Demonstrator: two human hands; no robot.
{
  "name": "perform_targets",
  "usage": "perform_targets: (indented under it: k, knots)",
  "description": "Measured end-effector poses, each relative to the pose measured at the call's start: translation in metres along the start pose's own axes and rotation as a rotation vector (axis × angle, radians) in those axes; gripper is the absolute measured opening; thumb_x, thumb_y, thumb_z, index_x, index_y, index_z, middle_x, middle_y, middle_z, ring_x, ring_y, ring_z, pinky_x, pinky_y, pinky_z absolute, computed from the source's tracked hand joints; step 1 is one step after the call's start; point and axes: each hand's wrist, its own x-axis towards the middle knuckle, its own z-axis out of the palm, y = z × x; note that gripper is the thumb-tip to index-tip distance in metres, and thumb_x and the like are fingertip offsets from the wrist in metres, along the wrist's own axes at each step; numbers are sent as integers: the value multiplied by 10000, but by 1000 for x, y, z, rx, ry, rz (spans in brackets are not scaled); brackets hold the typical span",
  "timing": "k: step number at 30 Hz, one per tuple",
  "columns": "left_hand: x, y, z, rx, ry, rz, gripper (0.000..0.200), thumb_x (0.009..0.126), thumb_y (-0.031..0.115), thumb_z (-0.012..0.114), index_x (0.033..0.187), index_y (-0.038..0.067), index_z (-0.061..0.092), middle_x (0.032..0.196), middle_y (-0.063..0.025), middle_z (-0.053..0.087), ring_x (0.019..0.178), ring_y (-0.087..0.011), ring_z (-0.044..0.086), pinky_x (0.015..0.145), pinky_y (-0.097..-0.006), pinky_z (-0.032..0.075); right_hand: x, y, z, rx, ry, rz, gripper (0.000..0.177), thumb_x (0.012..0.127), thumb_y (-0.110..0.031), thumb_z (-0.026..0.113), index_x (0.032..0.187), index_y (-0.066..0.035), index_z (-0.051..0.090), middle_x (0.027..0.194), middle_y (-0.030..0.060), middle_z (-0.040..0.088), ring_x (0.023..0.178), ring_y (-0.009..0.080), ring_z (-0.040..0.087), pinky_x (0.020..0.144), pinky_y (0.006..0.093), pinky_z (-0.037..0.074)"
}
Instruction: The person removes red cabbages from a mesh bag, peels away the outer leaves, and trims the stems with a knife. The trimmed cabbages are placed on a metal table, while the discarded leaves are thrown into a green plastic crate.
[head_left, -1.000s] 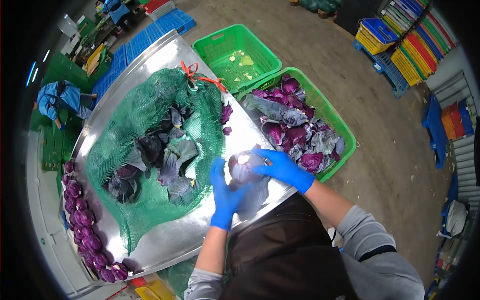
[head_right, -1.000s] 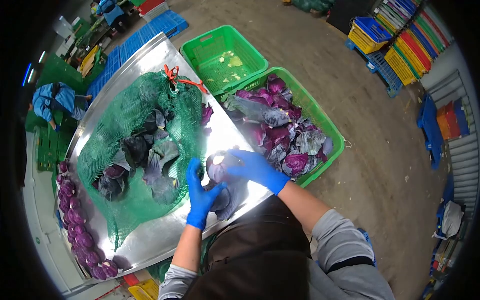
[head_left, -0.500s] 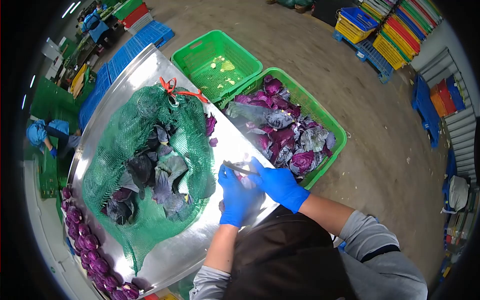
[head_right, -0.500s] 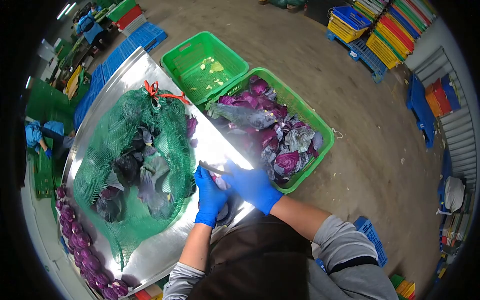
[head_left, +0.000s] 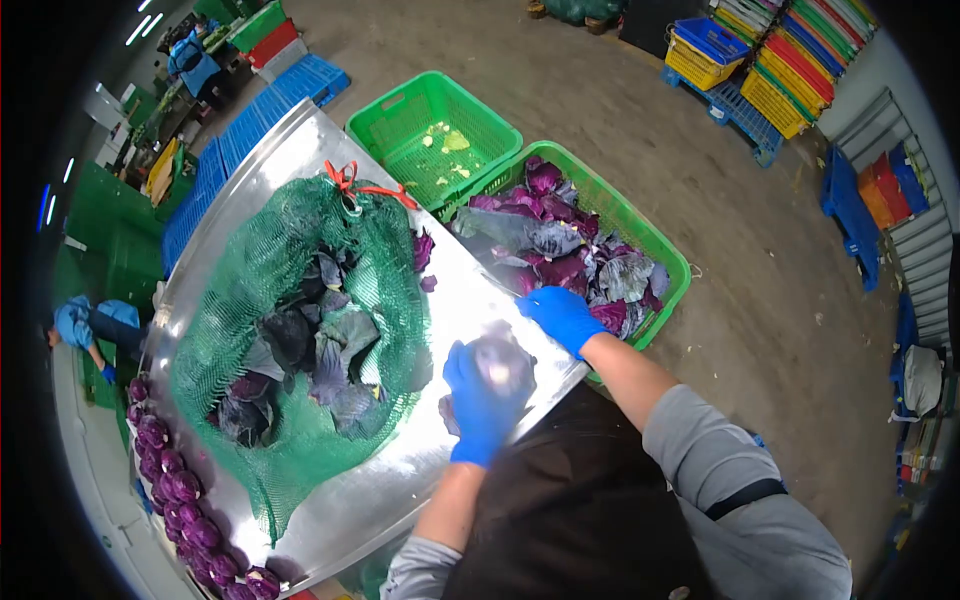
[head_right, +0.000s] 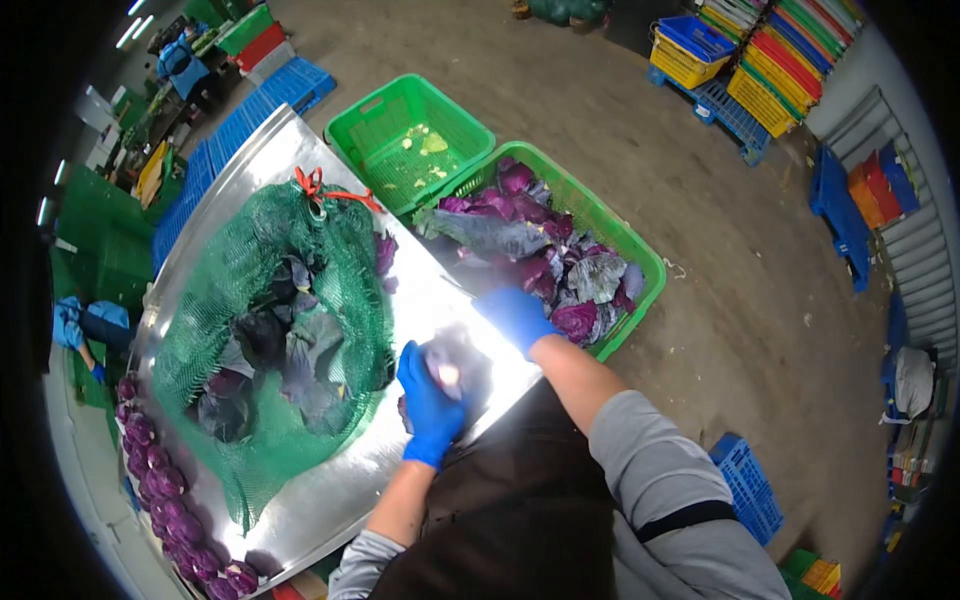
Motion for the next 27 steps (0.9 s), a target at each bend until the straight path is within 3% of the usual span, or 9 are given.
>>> perform_targets:
  k: [4,6,9,11,14,16,19,22,27]
  knots:
    - [-10,-24,-2,-129,19,51,880,584,156,763,1292,-22,272,1323,-230,309,1245,-370,318,1043,-406,295,17,30,48,225,225,-189,398,851,-428,533,1008,-81,650,900,169,655,852,312,632,762,361,478]
    - [-10,-28,-6,-173,11,58,914,560,155,778,1294,-19,262,1328,-222,304,1248,-360,318,1039,-405,301,8,11,39,357,111,-88,376,845,-396,571,1051,-89,640,918,172,654,868,310,632,779,346,479]
    - [-5,-18,-12,-240,-26,-51,991,504,157,814,1301,2,246,1334,-207,295,1250,-348,317,1042,-398,301,-7,10,43,428,51,-389,435,832,-342,643,1098,-6,571,901,78,611,772,165,596,746,320,484]
    - [-3,-20,-11,-153,-45,-24,997,496,139,813,1305,9,244,1333,-198,296,1251,-353,314,1052,-399,292,-36,-11,44,-132,142,-453,401,868,-361,577,1100,-34,582,903,95,623,769,207,601,741,358,481]
    - [-6,-26,-10,-111,-42,32,1005,491,135,815,1306,5,241,1336,-195,295,1255,-356,308,1059,-404,282,-15,-16,32,38,188,-473,324,825,-400,579,962,-116,651,809,157,651,744,347,633,666,408,509]
    - [-11,-34,-9,-89,-55,65,1013,495,130,813,1312,-4,230,1350,-193,286,1261,-356,303,1066,-407,271,13,1,28,-200,274,-228,314,823,-400,568,889,-102,644,753,162,639,694,353,621,601,425,500]
    - [-23,-45,-5,-231,34,50,994,513,114,804,1326,-1,242,1378,-194,272,1285,-345,285,1087,-398,238,18,7,4,-136,411,-52,369,821,-401,570,1059,-122,609,764,167,641,696,355,622,596,452,493]
    - [-24,-45,-7,-244,-14,12,1004,528,117,801,1346,-3,231,1381,-188,279,1289,-331,293,1089,-382,236,-5,-2,21,-258,356,-408,715,778,-441,610,1374,-152,341,817,155,648,730,328,641,648,427,500]
    - [-26,-55,-5,-284,-10,-5,1052,519,104,812,1371,-5,206,1377,-165,308,1277,-291,326,1084,-359,251,1,7,58,-58,-282,-438,465,807,-438,591,1126,-100,602,789,152,646,713,287,648,669,369,507]
